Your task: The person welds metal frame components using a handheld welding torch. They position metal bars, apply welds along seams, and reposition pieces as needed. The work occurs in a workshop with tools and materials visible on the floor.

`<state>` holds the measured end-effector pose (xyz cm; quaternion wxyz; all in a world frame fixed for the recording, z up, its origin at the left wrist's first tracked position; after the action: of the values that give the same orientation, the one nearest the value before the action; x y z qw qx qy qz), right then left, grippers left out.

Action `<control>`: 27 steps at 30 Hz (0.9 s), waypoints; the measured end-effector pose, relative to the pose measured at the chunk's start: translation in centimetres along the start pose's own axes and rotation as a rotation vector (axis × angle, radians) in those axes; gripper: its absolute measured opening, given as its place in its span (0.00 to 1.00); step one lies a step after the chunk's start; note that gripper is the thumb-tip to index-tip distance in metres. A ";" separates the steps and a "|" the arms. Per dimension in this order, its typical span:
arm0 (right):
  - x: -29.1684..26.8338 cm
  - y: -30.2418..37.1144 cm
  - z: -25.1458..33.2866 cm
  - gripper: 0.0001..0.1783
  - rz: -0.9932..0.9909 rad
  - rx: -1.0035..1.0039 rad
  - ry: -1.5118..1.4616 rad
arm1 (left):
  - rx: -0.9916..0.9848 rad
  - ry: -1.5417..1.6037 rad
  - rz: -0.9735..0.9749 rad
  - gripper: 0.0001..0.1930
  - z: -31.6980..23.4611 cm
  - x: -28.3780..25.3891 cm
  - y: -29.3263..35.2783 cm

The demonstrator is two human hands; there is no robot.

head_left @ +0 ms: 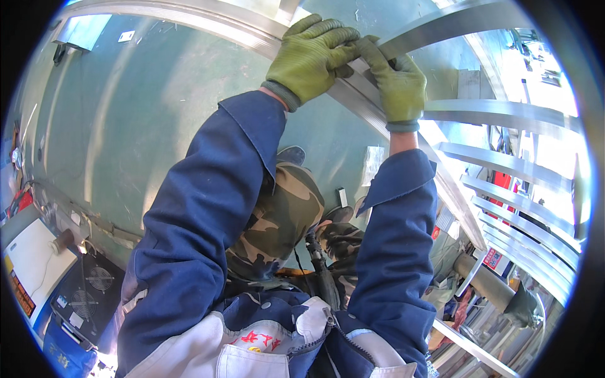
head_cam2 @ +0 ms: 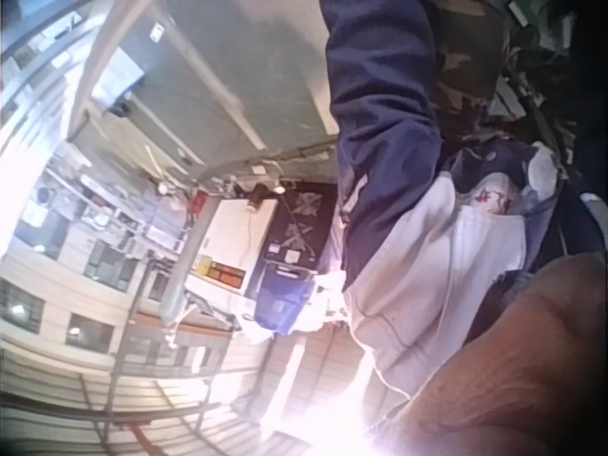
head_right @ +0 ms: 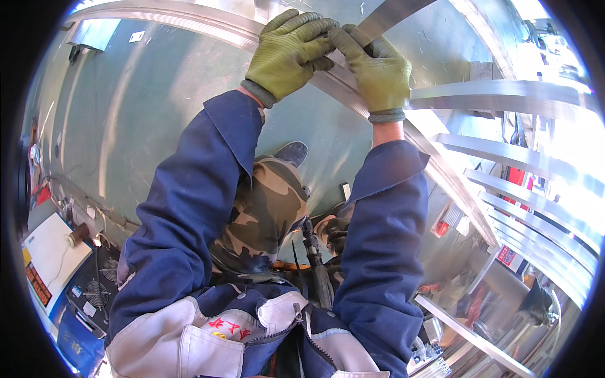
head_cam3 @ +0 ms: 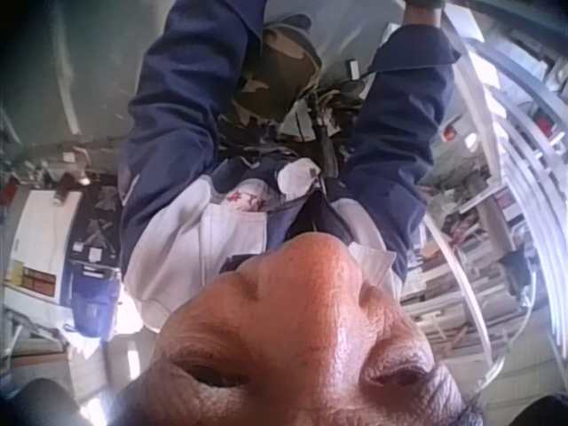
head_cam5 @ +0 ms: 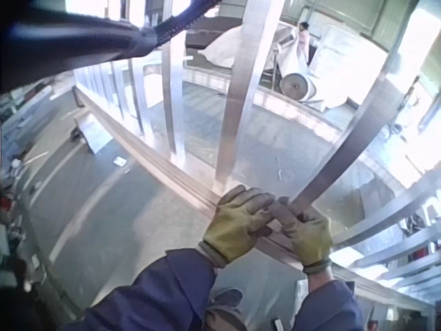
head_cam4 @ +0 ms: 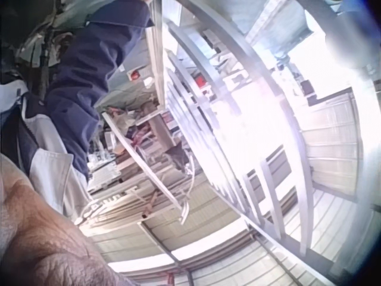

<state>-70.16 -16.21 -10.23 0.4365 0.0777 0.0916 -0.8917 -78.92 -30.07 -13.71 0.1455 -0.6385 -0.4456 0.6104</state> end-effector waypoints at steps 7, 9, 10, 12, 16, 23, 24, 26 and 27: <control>-0.1 -0.1 -0.1 0.18 0.014 0.002 -0.009 | 0.003 0.004 -0.049 0.20 0.0 -0.3 -0.1; -0.4 -0.1 -0.2 0.19 0.002 0.011 -0.010 | 0.040 0.093 0.048 0.24 -0.3 -0.7 -0.7; -0.6 -0.1 -0.2 0.19 -0.007 0.003 -0.008 | 0.059 0.139 0.093 0.25 -0.5 -0.9 -1.0; -0.6 -0.1 0.0 0.20 -0.014 -0.002 -0.010 | 0.035 0.058 0.006 0.21 -0.5 -0.7 -0.7; -0.1 0.0 0.3 0.21 0.003 0.010 -0.030 | 0.004 0.036 -0.055 0.21 0.0 -0.4 0.0; -1.9 -0.3 -0.6 0.26 0.114 -0.142 -0.372 | 0.013 0.063 0.122 0.33 0.3 -0.5 -0.4; -2.2 -0.3 -0.8 0.27 0.064 -0.145 -0.327 | 0.011 0.078 0.134 0.33 0.4 -0.6 -0.6; -2.8 0.1 -1.1 0.27 -0.042 -0.150 -0.239 | 0.009 0.111 0.161 0.32 0.2 -0.9 -0.9; -2.6 0.1 -1.6 0.27 -0.028 -0.178 -0.255 | 0.010 0.122 0.176 0.31 0.5 -1.6 -1.0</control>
<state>-68.44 -13.89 -11.23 0.4371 -0.0765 0.1152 -0.8887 -79.57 -30.87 -12.07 0.1215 -0.7105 -0.3753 0.5827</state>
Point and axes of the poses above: each hand's wrist, its own y-axis away from the middle knuckle, its own x-axis out of the palm, z = x × y, the point moved 6 cm from there along -y, towards the middle knuckle, and after that the axes turned 10 degrees about -y, right-handed, at the moved point
